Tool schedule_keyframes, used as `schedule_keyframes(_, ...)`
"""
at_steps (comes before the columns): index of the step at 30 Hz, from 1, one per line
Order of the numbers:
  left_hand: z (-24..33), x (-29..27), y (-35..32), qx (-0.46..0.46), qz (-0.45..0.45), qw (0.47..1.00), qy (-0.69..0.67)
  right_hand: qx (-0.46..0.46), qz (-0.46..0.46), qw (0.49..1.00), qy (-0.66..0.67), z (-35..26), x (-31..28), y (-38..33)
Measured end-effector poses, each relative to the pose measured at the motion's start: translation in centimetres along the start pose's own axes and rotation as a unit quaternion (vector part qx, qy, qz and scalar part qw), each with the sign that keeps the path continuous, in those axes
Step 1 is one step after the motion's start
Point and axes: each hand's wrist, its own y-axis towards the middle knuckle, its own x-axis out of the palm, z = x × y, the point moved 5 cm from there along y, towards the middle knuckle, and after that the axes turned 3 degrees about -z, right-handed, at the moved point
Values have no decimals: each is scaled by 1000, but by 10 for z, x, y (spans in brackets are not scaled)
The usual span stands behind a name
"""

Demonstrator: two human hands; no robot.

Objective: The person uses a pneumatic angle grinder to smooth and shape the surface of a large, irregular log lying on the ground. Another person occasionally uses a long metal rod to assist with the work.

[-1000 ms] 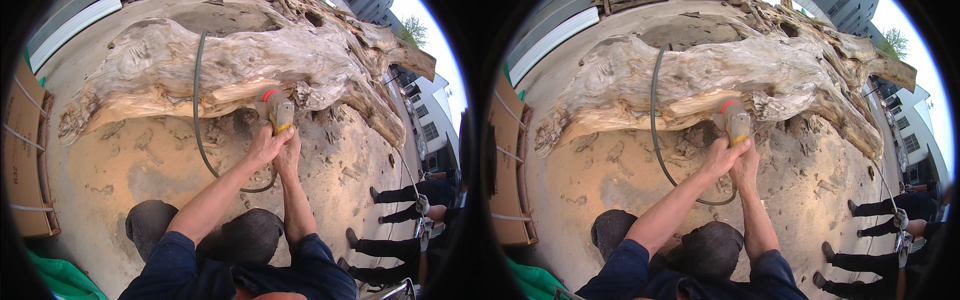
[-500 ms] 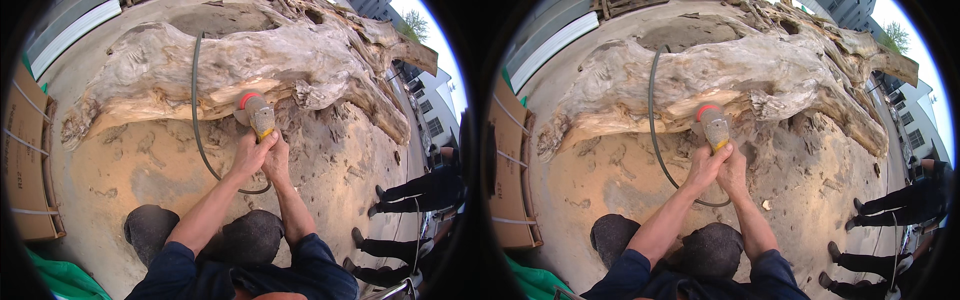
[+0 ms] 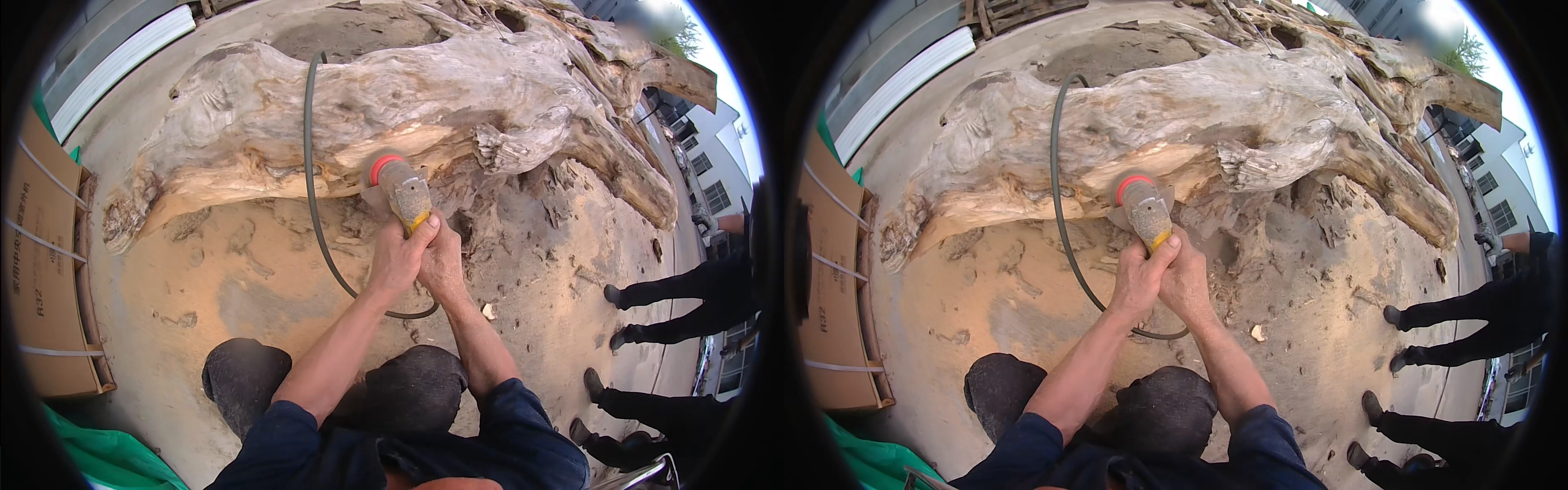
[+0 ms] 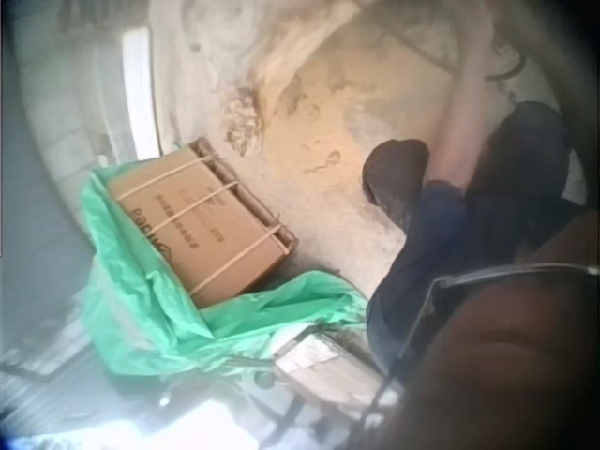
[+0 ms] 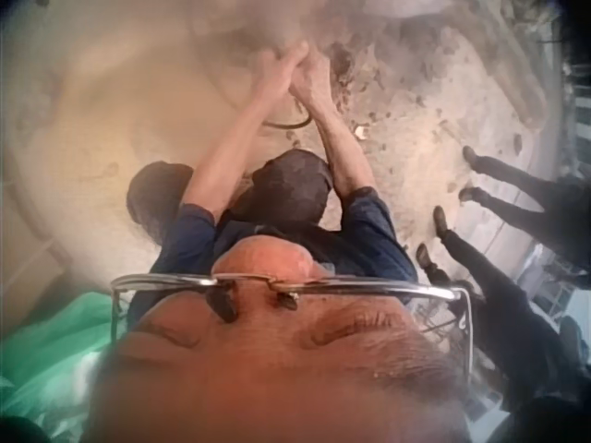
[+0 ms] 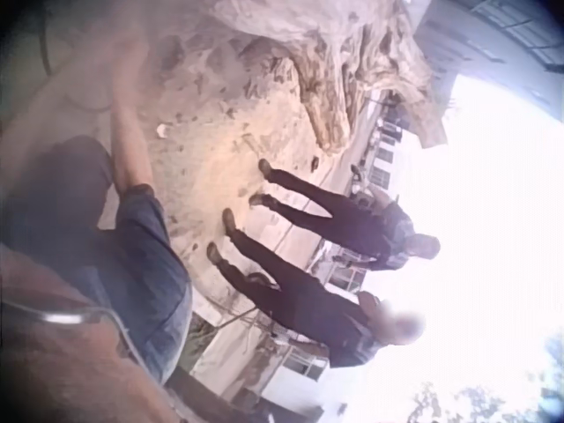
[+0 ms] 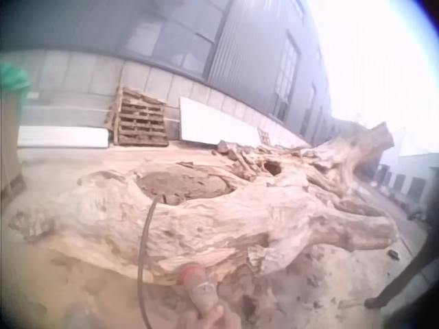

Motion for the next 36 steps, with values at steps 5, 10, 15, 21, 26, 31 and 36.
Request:
schedule_keyframes(5,11,18,16,6,-58,996,71,12,47,999,-12,9,-18,3)
schedule_keyframes(10,7,30,33,-19,-74,990,122,10,79,996,27,11,-31,10)
schedule_keyframes(15,21,7,1,-2,23,998,62,-4,13,999,37,-2,-4,2)
schedule_keyframes(21,18,-11,-31,20,95,994,51,-5,-78,995,63,-10,16,-13)
schedule_keyframes(26,9,-3,-38,7,40,996,84,-126,-16,991,29,-3,-5,-22)
schedule_keyframes(31,9,34,-43,21,-111,954,277,1,20,995,100,38,-37,-49)
schedule_keyframes(36,5,40,-54,-38,-193,895,400,208,121,930,278,80,-56,-72)
